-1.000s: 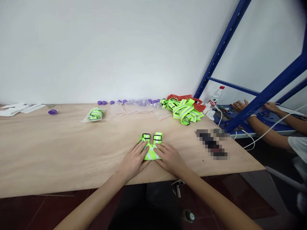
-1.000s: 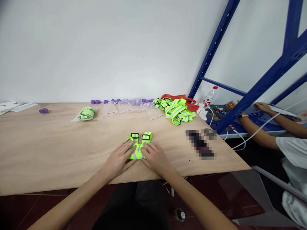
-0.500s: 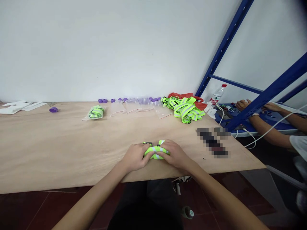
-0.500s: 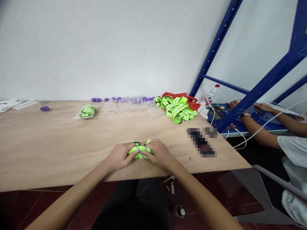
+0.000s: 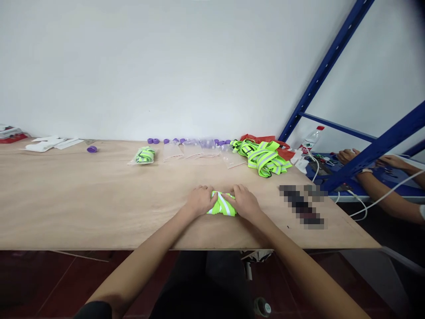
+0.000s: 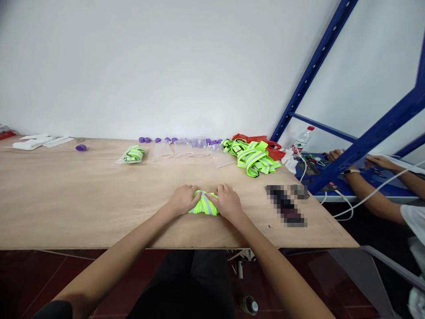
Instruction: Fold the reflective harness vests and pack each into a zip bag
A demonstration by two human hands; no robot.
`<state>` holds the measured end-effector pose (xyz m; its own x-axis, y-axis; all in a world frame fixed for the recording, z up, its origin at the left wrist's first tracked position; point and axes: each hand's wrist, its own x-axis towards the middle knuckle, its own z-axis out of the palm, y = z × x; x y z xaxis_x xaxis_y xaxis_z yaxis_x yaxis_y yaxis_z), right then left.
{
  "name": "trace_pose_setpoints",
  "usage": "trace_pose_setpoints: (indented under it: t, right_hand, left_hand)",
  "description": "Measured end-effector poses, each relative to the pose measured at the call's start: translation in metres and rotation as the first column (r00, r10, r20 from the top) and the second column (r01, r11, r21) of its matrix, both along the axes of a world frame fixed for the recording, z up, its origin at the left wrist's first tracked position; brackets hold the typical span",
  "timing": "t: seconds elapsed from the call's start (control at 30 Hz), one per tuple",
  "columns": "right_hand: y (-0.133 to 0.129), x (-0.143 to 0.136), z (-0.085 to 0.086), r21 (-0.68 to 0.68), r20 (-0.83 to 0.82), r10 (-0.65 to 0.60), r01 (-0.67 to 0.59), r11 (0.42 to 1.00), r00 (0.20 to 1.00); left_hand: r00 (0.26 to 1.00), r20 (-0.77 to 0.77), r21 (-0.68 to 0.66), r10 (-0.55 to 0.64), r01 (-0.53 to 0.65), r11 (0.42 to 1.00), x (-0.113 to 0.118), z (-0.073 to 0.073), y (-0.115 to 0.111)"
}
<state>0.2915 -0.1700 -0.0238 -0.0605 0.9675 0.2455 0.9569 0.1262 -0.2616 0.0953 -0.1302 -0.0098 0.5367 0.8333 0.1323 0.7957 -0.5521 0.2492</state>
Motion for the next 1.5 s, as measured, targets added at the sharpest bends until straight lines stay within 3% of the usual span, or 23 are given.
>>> trace_pose_setpoints:
  t: [0.07,0.13,0.33,0.47,0.57,0.7,0.9,1.07,1.23,1.37,1.43,1.5]
  right_hand:
    - [-0.004,-0.003,0.003,-0.069,0.03,-0.138,0.14,0.988,0.99]
    - [-0.006,-0.006,0.006,-0.147,-0.005,-0.198,0.195,0.97,0.98]
    - [-0.01,-0.011,0.011,-0.143,-0.218,-0.139,0.11,0.984,0.966]
    - [-0.017,-0.016,0.007,-0.078,-0.451,-0.095,0.067,0.995,0.887]
    - [-0.02,-0.02,0.004,-0.052,-0.65,-0.092,0.076,0.996,0.754]
    - [-0.02,-0.025,0.004,-0.037,-0.873,-0.029,-0.006,0.999,0.487]
    - [-0.026,-0.033,0.012,0.045,-0.991,0.062,-0.136,0.99,0.117]
    - [-0.042,-0.039,0.015,0.085,-0.996,0.08,-0.277,0.957,-0.028]
    - [-0.052,-0.045,0.018,0.088,-0.996,0.079,-0.398,0.913,-0.04]
    - [-0.048,-0.057,0.024,0.169,-0.965,0.114,-0.23,0.958,-0.236]
    - [-0.044,-0.063,0.025,0.069,-0.947,0.023,-0.134,0.989,-0.32]
    - [-0.04,-0.067,0.023,-0.098,-0.94,-0.124,-0.098,0.99,-0.319]
  left_hand:
    - [1.0,0.003,-0.013,0.024,-0.024,1.0,0.001,-0.001,0.0]
    - [0.999,0.009,-0.019,0.038,-0.038,0.999,0.001,-0.001,0.0]
    - [0.998,0.045,-0.025,0.055,-0.053,0.998,0.0,-0.002,-0.004]
    - [0.993,0.089,-0.042,0.072,-0.068,0.997,-0.001,-0.002,-0.009]
    - [0.986,0.158,-0.045,0.055,-0.048,0.998,-0.001,-0.003,-0.012]
    - [0.957,0.29,-0.026,-0.03,0.04,0.999,-0.001,0.001,-0.016]
    - [0.834,0.535,0.012,-0.136,0.154,0.988,-0.003,0.014,-0.028]
    - [0.733,0.661,0.009,-0.16,0.206,0.979,-0.016,0.025,-0.034]
    - [0.697,0.69,-0.013,-0.195,0.281,0.96,-0.027,0.037,-0.04]
    - [0.678,0.72,-0.077,-0.15,0.292,0.953,-0.03,0.041,-0.048]
    - [0.681,0.724,-0.07,-0.113,0.236,0.969,-0.031,0.038,-0.053]
    - [0.71,0.696,-0.02,-0.105,0.166,0.986,-0.032,0.031,-0.057]
